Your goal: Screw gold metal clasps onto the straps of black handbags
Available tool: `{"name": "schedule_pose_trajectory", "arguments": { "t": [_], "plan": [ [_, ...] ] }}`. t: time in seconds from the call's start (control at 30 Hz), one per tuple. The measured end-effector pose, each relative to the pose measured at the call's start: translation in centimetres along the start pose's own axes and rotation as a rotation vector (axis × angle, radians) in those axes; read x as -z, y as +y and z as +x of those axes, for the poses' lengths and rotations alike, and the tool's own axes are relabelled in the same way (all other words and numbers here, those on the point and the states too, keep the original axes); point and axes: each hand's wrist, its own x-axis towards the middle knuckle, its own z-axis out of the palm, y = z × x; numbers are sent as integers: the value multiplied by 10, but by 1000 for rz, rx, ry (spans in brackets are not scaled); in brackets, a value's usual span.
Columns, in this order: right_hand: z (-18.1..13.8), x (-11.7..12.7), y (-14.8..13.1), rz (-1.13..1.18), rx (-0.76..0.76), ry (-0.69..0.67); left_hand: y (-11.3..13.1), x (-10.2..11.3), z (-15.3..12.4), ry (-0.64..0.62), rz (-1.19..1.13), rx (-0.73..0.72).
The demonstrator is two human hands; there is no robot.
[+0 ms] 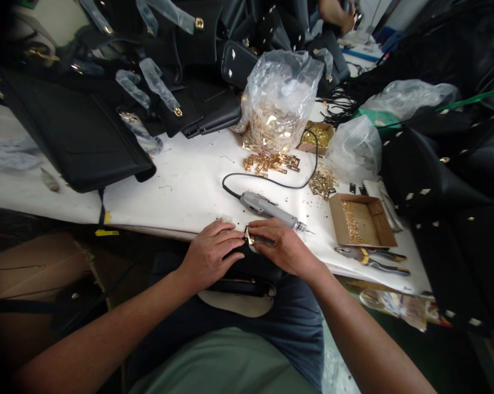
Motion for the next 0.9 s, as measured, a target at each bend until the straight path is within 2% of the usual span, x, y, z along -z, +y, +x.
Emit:
{"name": "schedule_pose_trajectory", "arguments": {
  "t": [0.3, 0.73, 0.9],
  "plan": [
    [1, -7, 5, 60, -32, 52, -1, -1, -1, -15, 1, 1],
    [3, -11, -2, -91, 62, 92, 0, -1, 0, 3, -5, 4],
    [5, -8, -3, -94, 59, 54, -1, -2, 0, -1, -1, -11]
  ]
}}
